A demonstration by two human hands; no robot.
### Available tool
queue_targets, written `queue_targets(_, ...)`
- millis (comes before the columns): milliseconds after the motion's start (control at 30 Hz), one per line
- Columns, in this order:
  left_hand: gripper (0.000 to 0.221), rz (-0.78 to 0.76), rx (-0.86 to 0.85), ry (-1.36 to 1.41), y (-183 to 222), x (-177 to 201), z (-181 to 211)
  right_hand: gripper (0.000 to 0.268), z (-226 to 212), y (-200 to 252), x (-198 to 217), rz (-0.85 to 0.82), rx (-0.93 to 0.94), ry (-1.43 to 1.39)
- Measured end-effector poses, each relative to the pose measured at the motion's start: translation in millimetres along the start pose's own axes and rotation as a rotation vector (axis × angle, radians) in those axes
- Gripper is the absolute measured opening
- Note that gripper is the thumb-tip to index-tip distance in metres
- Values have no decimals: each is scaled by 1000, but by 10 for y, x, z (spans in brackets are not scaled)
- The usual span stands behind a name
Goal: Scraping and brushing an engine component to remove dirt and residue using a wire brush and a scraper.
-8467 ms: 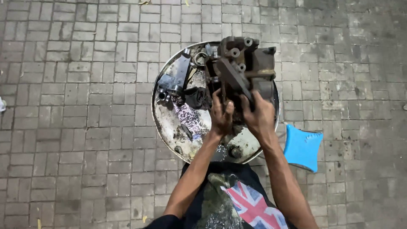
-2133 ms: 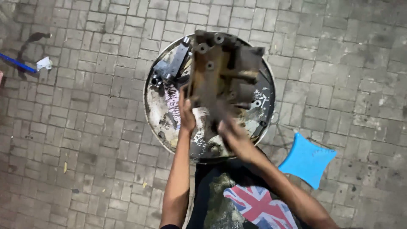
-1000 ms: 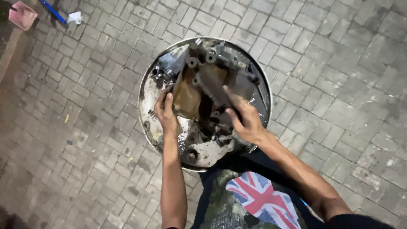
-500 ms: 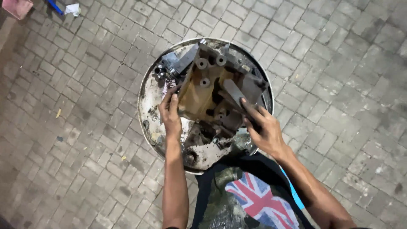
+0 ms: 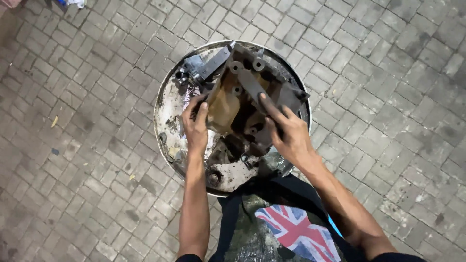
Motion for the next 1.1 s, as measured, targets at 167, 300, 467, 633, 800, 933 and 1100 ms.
queue_targets(167, 30, -24, 26, 30, -15, 27, -92, 52, 121, 174, 130, -1, -46, -94)
queue_targets(300, 32, -79, 22, 18, -48, 8, -96, 49, 184, 71, 5, 101, -4, -137)
queue_targets(467, 35, -114, 17, 39, 18, 8, -79, 50, -26, -65, 42, 37, 89, 23)
queue_targets(633, 32, -86, 24, 104, 4, -52, 3, 55, 217, 217, 93, -17, -31, -105)
queue_targets(800, 29, -74, 27, 101, 67, -75, 163, 56, 198, 174, 178, 140, 10, -146)
queue_targets(933, 31, -37, -18, 72, 75, -69, -9, 52, 22, -19, 24, 115, 116, -52)
queue_targets(1100, 36, -35, -5, 129, -62, -94, -86, 54, -60, 101, 138, 21, -48, -208)
Point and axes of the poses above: each hand's wrist, its own y-axis away from the middle knuckle, its own x-axis out of the back of the hand, z = x × y, the point moved 6 cm from there along -y, towards the middle knuckle, and after that the axes turned 11 degrees about x, right-handed, at the moved point
